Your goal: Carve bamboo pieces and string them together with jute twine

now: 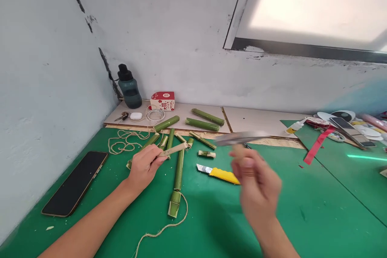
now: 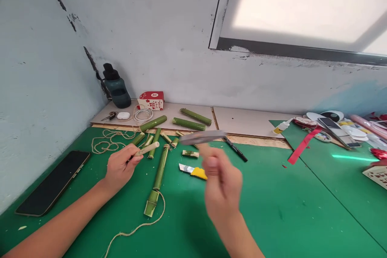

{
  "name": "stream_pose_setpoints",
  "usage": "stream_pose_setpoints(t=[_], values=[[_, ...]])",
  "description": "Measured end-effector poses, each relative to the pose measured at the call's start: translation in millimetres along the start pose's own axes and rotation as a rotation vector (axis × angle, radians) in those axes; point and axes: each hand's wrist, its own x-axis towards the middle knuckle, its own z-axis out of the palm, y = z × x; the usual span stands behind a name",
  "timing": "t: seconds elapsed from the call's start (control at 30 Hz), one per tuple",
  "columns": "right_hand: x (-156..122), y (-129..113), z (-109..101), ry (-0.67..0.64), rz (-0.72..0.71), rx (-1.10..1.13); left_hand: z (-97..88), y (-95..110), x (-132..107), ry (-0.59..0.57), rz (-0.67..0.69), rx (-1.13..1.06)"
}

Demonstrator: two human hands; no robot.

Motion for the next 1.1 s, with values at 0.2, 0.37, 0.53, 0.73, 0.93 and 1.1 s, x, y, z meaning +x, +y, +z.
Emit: stream_pose_setpoints(t=[0.2,0.37,0.53,0.73,0.93,1.1], values=[[-2.0,0.9,1.5,-0.152,0.039,-0.055,-1.4,2.3,-0.7,-0.039,0.042,0.001],[5.5,-1.0,-4.8,0.265,0.018,0.165,-2.0,1.5,-0.6,-0.005,0.001,-0.010],[6.0,1.2,-5.3,-0.192,0.095,-0.006,-0.5,1.7,-0.2,-0.052,0.056,0.007],[7.1,-0.5,-6.2,0.295,-0.026,0.155,-1.7,1.0,-0.6,-0.023,0.007,-0.008],[9.8,-0.9,-9.8,0.021,0.084,0.074,-0.7,0.8,-1.2,-0.024,-0.002,-0.020],[6.8,-5.0,-7.2,0.167,-0.011,0.105,0.8,1.6,-2.2,-0.021,0.020,-0.027]])
